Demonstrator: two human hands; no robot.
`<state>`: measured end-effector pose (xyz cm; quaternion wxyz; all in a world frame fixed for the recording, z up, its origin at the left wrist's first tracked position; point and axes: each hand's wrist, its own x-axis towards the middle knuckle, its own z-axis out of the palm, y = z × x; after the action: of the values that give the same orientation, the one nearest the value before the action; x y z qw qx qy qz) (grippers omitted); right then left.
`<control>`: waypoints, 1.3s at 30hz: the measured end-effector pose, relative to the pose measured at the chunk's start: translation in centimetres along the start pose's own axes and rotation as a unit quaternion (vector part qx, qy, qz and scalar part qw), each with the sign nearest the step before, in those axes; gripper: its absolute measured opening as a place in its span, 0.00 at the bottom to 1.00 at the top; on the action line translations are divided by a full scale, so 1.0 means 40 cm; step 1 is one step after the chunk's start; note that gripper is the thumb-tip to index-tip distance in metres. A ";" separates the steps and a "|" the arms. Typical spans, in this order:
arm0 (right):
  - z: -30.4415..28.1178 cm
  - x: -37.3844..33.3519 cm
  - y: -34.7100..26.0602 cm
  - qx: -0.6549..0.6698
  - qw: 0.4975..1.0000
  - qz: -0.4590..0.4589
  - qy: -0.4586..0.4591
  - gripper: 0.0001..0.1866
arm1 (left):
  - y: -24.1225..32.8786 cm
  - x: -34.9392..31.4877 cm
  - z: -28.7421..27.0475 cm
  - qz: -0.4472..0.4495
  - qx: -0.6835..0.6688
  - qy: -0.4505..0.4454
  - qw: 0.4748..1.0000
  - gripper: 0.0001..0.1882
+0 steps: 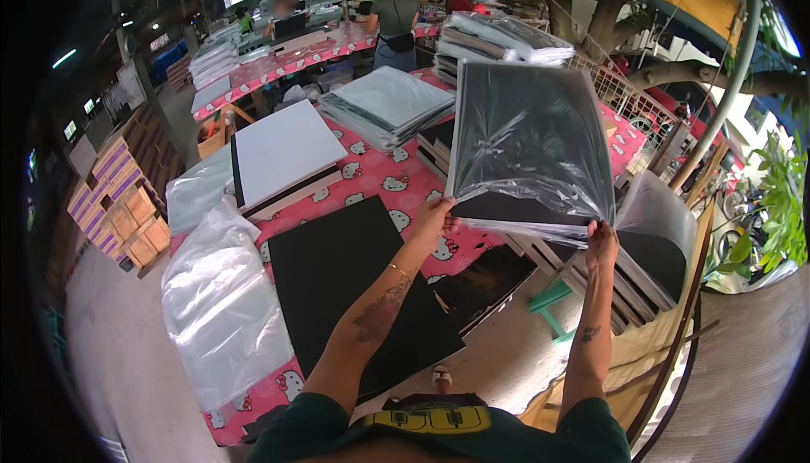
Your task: The person places black sheets and white boards into individual plastic sleeves by hand. They pick up a plastic bag, slide the item inside, and stack the packaged items on a pile.
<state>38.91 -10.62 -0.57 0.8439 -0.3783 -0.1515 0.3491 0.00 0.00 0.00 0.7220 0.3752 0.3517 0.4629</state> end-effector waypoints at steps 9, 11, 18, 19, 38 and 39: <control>-0.032 0.041 0.082 -0.093 0.994 0.025 0.042 0.05 | -0.016 -0.151 -0.126 0.093 0.168 0.129 0.973 0.08; -0.081 0.040 0.070 -0.136 0.990 0.007 0.025 0.09 | -0.011 -0.302 -0.228 0.221 0.335 0.177 0.899 0.07; 0.075 -0.248 0.026 -0.296 0.939 -0.158 0.078 0.23 | 0.023 -0.926 -0.844 0.024 0.608 0.341 0.717 0.17; 0.080 -0.303 0.067 -0.324 0.934 -0.148 0.041 0.23 | 0.022 -1.010 -0.900 -0.058 0.663 0.307 0.681 0.18; 0.374 -1.281 0.498 0.025 0.802 0.428 -0.417 0.15 | 0.041 -1.055 -0.493 0.239 0.416 0.401 0.780 0.08; 0.370 -1.233 0.474 0.076 0.807 0.464 -0.357 0.16 | 0.044 -1.048 -0.520 0.268 0.407 0.437 0.756 0.06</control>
<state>-12.83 -28.51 -4.38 0.4941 -0.1865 -0.2217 0.8197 -32.07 -34.09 -1.56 0.1158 0.4694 0.6688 0.5647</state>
